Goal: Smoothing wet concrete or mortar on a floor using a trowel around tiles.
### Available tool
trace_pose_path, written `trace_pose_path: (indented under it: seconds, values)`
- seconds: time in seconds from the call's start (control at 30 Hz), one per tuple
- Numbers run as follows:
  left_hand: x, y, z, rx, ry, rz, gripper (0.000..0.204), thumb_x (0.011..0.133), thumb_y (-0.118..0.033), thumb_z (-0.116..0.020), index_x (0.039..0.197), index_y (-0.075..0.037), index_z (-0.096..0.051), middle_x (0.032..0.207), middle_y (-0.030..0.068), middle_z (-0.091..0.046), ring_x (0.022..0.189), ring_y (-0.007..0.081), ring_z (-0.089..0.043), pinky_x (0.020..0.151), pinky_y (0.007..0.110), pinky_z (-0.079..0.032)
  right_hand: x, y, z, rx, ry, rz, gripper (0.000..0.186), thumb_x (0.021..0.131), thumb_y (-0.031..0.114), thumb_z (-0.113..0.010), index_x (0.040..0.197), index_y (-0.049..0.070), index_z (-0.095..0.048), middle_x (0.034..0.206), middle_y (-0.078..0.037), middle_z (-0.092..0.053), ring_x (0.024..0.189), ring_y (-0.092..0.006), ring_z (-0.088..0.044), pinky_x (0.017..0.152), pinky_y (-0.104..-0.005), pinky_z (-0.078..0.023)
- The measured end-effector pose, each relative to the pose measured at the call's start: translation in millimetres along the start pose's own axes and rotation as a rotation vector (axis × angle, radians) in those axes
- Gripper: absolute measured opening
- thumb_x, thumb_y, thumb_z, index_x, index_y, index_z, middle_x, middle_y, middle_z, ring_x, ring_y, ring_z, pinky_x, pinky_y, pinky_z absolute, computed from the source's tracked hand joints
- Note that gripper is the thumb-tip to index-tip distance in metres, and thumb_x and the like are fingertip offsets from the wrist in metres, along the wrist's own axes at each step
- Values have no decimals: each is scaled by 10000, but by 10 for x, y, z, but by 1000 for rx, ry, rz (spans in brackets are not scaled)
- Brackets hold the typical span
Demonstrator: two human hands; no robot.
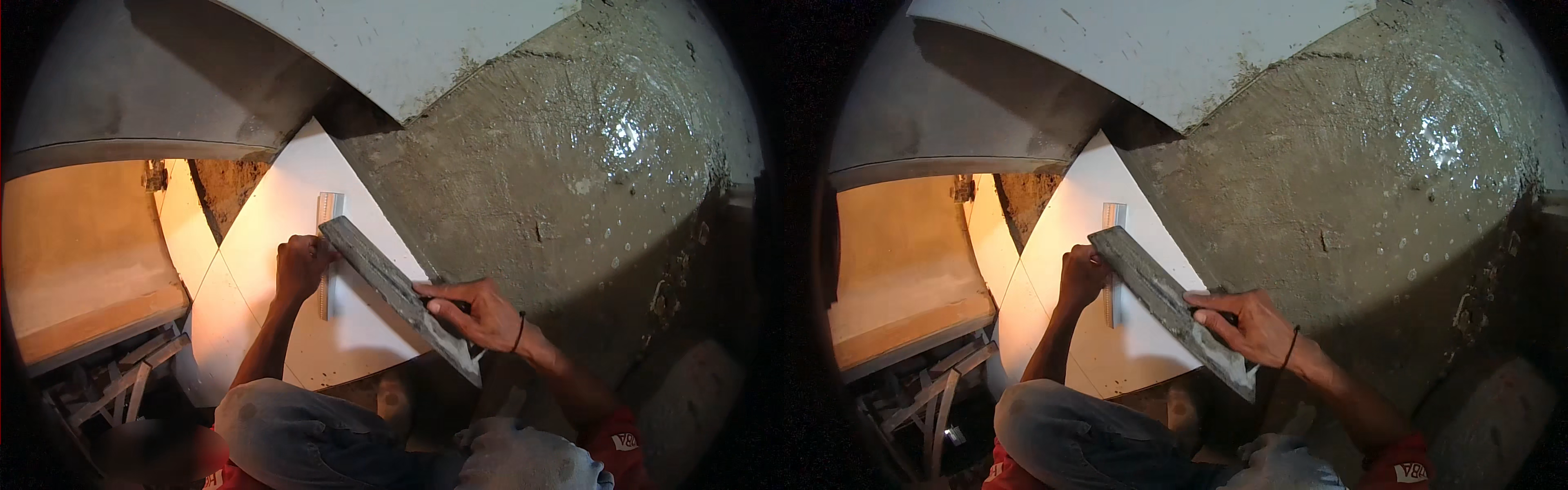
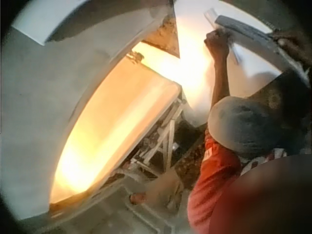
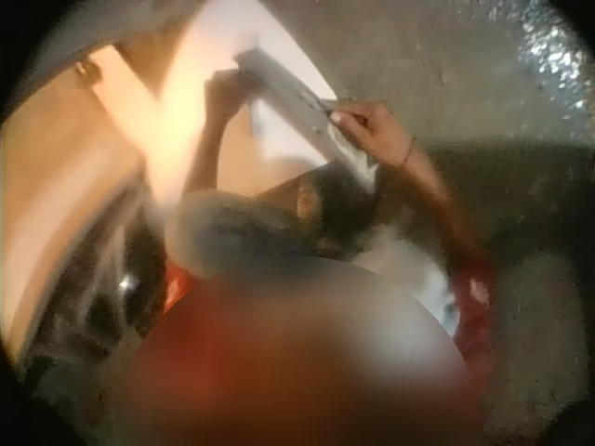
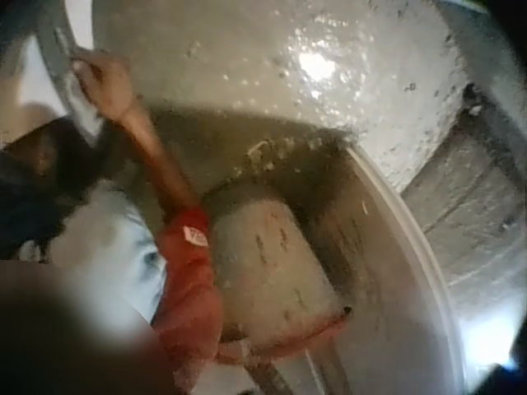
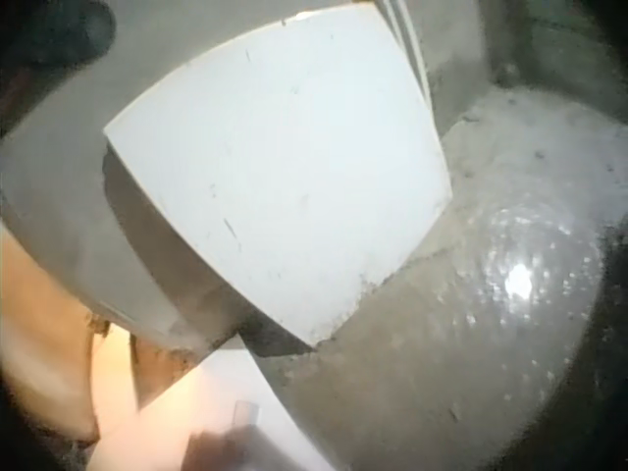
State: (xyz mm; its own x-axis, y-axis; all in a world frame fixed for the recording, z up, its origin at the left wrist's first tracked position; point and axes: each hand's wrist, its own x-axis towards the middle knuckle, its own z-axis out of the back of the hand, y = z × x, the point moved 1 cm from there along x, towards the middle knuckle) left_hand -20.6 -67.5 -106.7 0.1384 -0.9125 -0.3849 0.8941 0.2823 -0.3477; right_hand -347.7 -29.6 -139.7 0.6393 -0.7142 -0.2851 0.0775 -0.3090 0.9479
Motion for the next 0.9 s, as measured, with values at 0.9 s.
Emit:
trace_pose_path:
  seconds: [0.9]
  values:
    - [-27, -24, 7, -129, -7, 154, 265, 749, -175, -834, 810, 53, -714, 574, 109, -635, 495, 164, -604, 501, 310, -481, 330, -276, 39, 0, -93, -94, 408, 1003, 336, -571, 1240, 15, -659, 1084, -165, -728, 958, -148, -639, 864, -344, -514]
